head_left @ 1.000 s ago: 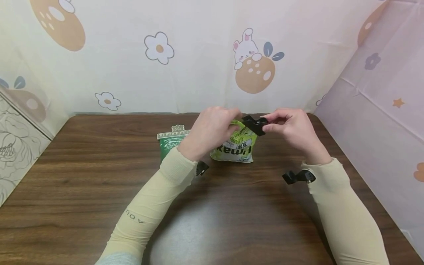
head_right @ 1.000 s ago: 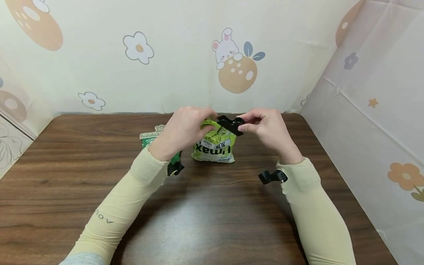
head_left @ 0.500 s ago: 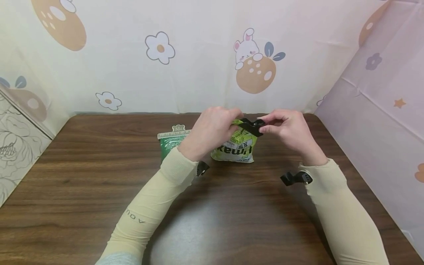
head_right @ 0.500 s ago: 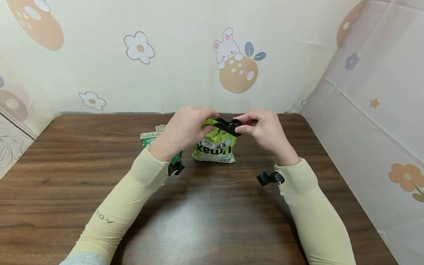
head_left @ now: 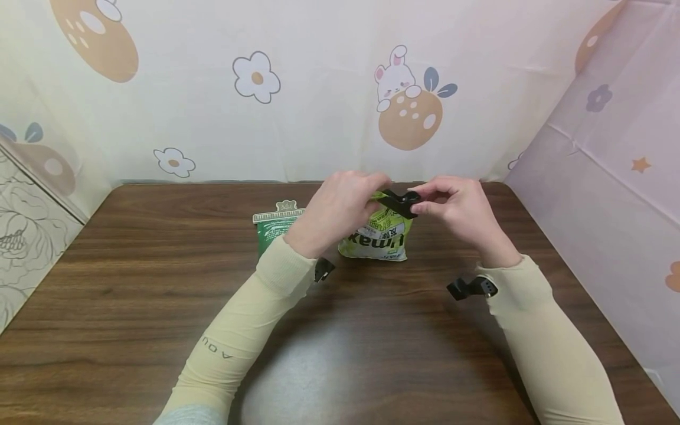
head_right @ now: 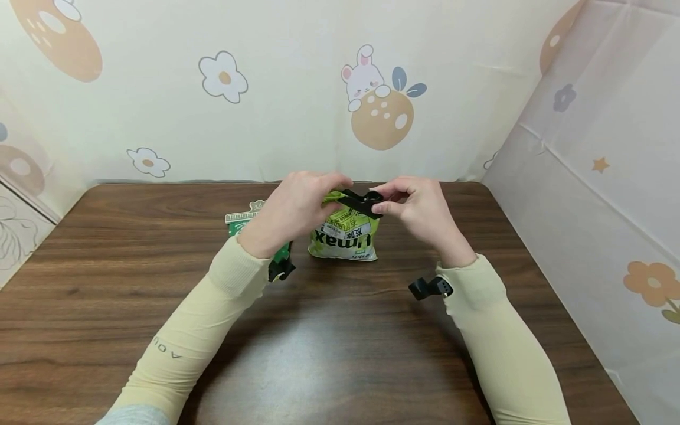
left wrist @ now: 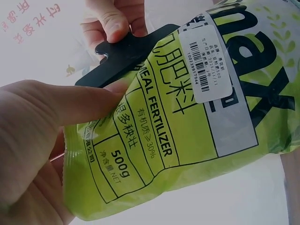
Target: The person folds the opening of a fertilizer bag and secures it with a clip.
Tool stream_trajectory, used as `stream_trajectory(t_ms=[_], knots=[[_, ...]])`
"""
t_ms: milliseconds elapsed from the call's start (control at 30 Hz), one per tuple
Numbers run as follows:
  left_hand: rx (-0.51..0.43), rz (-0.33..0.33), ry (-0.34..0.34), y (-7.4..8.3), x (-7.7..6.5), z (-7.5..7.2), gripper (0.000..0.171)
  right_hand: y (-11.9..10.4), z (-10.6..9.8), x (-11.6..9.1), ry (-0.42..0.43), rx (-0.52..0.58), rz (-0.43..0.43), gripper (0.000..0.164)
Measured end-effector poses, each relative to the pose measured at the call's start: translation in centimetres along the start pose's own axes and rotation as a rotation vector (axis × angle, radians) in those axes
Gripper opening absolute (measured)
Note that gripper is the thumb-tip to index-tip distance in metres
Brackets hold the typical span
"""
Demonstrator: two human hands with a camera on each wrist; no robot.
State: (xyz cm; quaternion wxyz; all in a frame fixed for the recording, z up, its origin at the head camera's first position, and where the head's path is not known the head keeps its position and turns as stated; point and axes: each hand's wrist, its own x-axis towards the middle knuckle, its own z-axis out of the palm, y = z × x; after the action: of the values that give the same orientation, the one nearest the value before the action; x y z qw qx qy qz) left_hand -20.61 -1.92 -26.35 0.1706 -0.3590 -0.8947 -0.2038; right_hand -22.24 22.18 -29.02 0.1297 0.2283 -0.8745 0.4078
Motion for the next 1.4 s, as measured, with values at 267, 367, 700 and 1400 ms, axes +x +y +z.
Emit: stream_trajectory(t_ms=[267, 367, 700, 1400], knots=[[-0.02, 0.02, 0.002, -0.1, 0.0, 0.0, 0.024, -0.4, 0.1, -0.2, 0.009, -0.048, -0.052, 0.025], [-0.035, 0.049, 0.026, -0.1, -0.1, 0.1, 0.023, -0.5, 0.3, -0.1, 0.016, -0.043, -0.06, 0.025], [-0.049, 0.067, 0.009, -0.3, 0.0, 0.2, 0.024, -0.9, 0.8, -0.2, -0.005, -0.016, -0.077, 0.029], [0.062, 0.001, 0.005, -0.1, 0.0, 0.3, 0.013, 1.4, 1.1, 0.1, -0.222, 0.066, 0.078, 0.02]])
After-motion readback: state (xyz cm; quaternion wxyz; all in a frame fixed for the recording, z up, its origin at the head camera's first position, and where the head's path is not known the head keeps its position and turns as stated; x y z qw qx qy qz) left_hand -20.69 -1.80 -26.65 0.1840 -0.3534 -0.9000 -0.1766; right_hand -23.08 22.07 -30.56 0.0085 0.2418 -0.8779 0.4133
